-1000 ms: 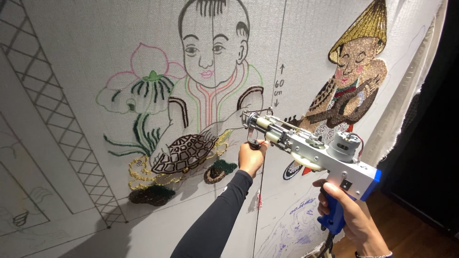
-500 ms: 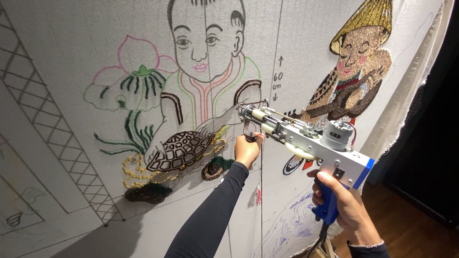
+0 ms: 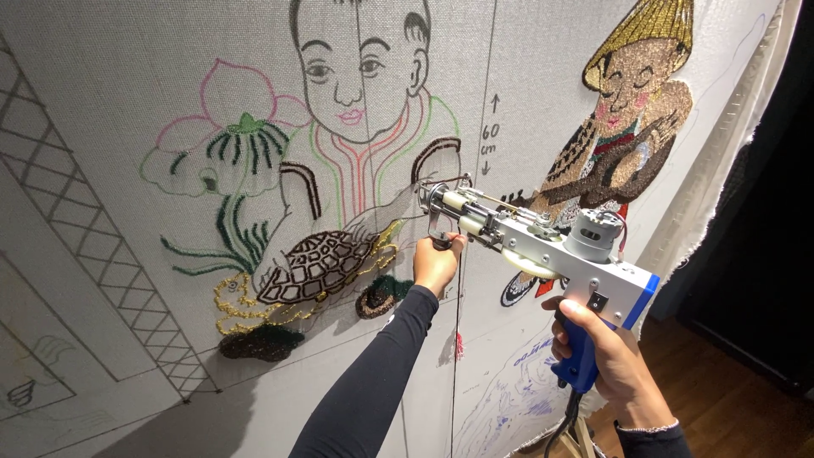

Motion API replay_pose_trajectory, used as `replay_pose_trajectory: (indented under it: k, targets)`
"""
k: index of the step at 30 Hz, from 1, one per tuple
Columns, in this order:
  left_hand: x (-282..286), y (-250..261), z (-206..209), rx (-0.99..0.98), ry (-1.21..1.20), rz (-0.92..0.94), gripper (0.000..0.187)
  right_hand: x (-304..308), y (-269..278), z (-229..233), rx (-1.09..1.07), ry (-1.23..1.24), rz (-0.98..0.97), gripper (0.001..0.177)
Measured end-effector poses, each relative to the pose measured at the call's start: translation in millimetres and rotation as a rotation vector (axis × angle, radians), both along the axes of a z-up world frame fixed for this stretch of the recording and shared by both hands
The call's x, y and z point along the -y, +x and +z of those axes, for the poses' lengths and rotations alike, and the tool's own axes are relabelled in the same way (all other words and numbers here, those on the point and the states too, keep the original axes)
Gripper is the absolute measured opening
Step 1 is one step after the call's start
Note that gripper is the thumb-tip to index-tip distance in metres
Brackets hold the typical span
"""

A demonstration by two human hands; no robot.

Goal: Using a tufting gun to add yarn to a rug backing with a character design.

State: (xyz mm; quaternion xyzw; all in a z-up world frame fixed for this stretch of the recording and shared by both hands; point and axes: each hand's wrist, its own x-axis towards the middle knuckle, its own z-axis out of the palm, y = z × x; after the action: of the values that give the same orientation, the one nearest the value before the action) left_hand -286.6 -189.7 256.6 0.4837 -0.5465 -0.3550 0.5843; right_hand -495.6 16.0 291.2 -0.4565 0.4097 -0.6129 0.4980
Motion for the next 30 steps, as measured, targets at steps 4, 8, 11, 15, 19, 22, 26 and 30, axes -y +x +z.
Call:
replay_pose_trajectory:
  k: [4, 8, 11, 15, 19, 22, 26, 30]
  targets:
    - [-1.5, 0.9, 3.0, -0.013, 0.020, 0.002, 0.025, 0.6, -0.1, -0.1, -0.024, 0.012, -0.021, 0.043]
    - [0.3, 1.0, 0.9, -0.018, 0.013, -0.001, 0.024, 2.2, -2.2, -1.9, -0.027, 0.027, -0.033, 0.043]
    - [-4.3, -0.1, 4.1, -0.018, 0.007, -0.002, 0.023, 1.8, -3.7, -1.8, -0.019, 0.021, -0.026, 0.043]
    - [-6.1, -1.8, 5.2, -0.030, 0.014, -0.018, 0.023, 1.5, -6.1, -5.1, 0.018, -0.001, 0.004, 0.043]
    - [-3.3, -3.0, 1.7, -0.054, -0.005, -0.033, 0.024, 0.5, -6.5, -2.5, 0.019, 0.020, -0.012, 0.044]
    - [-2.3, -2.7, 2.0, -0.026, -0.006, -0.004, 0.025, 1.5, -6.1, -2.1, -0.015, 0.027, -0.021, 0.044]
    - [1.6, -1.7, -0.6, -0.056, -0.006, -0.017, 0.025, 0.3, -2.0, 1.2, -0.024, 0.024, -0.026, 0.044]
    - [-0.2, 1.0, 3.2, -0.036, 0.011, -0.039, 0.026, 0.1, 0.0, 2.5, -0.038, 0.031, -0.042, 0.045]
